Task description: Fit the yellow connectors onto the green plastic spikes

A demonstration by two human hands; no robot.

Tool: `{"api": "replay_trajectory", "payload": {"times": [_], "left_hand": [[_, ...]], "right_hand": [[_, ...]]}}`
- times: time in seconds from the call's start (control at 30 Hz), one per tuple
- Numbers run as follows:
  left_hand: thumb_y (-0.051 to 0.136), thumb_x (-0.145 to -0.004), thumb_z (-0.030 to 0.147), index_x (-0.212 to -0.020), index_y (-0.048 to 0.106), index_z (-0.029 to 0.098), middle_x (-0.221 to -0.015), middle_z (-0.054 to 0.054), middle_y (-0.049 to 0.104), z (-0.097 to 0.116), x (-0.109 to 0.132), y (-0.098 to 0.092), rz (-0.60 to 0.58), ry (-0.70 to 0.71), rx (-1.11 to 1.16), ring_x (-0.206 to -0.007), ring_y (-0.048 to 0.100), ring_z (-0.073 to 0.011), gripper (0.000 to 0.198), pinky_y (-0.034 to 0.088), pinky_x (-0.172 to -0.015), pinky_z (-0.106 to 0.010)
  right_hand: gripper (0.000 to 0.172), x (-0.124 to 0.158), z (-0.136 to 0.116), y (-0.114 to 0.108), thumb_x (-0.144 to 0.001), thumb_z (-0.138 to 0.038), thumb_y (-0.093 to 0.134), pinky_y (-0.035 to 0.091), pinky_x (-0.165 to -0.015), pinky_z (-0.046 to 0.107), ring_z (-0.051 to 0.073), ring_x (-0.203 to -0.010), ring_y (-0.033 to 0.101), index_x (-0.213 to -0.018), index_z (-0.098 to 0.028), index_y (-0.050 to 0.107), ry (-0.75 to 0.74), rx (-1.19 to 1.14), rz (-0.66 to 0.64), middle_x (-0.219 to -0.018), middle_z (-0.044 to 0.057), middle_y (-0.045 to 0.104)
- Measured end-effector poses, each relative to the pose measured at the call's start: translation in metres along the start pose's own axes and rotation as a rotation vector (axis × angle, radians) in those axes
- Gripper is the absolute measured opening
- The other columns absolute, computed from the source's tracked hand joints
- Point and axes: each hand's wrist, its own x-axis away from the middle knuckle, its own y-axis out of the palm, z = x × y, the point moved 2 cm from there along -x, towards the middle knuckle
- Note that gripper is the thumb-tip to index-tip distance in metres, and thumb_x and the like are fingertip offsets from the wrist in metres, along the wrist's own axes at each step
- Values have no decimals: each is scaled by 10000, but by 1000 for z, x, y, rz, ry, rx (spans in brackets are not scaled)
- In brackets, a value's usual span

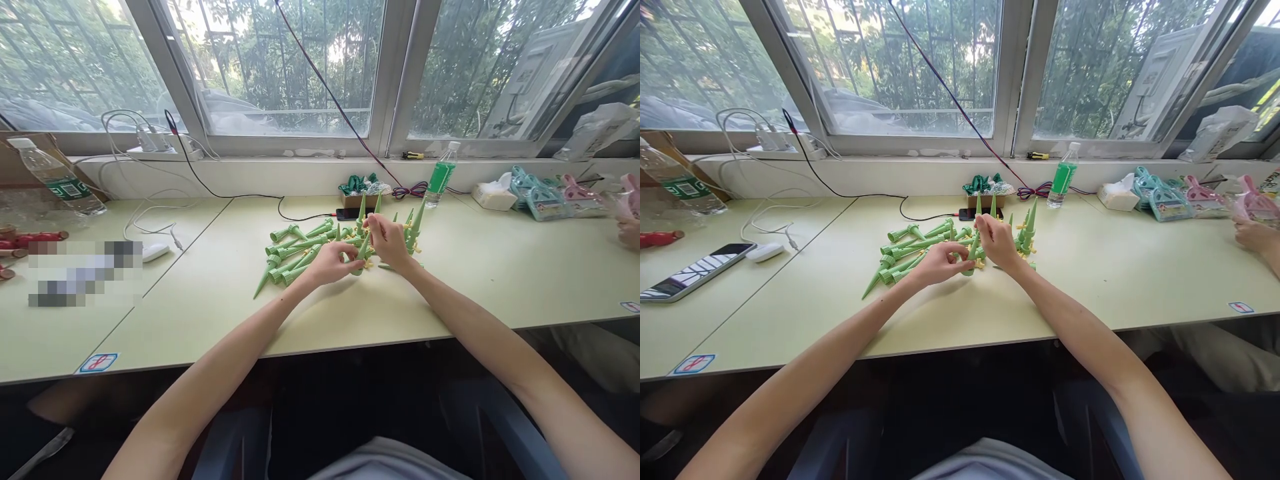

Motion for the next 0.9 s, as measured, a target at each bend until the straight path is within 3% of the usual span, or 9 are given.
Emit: {"api": "replay_trajectory", "payload": {"times": [0.2,0.33,0.53,0.67,0.8,0.9], "left_hand": [[687,-761,297,-701,636,186,-632,16,578,-6,-2,-1,-1,22,-173,-587,471,-112,137,372,-598,-252],[690,-727,249,-606,527,195,-655,-3,626,-7,-2,-2,19,16,-236,-617,512,-137,210,385,-612,-269],[660,-778,271,-652,485,207,-675,-13,619,-9,-3,-1,36,-15,-341,-627,516,-159,225,347,-586,-277],[666,-838,408,-753,511,207,-664,-4,602,-7,-2,-2,88,-8,-337,-598,503,-156,269,310,-568,-272],[527,-942,558,-921,576,200,-593,27,540,-1,-1,-6,216,4,-242,-537,468,-143,362,290,-567,-264],[430,-982,596,-889,575,201,-542,41,467,3,0,-8,300,5,-201,-506,421,-133,431,272,-564,-261]], "right_hand": [[604,-1,3,-1,-1015,-674,280,363,-579,282,128,-487,434,-778,-204,574,-14,11,17,-526,-22,455],[590,-3,6,-3,-1021,-658,284,366,-583,282,131,-493,427,-774,-205,570,-11,30,7,-516,-24,450],[492,-9,16,-9,-1020,-561,397,331,-567,282,124,-500,392,-711,-205,535,-40,141,7,-534,-23,438],[373,-13,23,-11,-979,-415,512,328,-582,282,126,-529,413,-677,-199,545,-86,204,-113,-557,-13,495],[213,-13,28,-10,-917,-285,573,355,-610,273,131,-559,467,-736,-188,632,-49,262,-316,-618,1,595],[137,-12,31,-8,-874,-187,586,378,-646,265,140,-629,527,-777,-180,682,-22,316,-443,-707,24,667]]}}
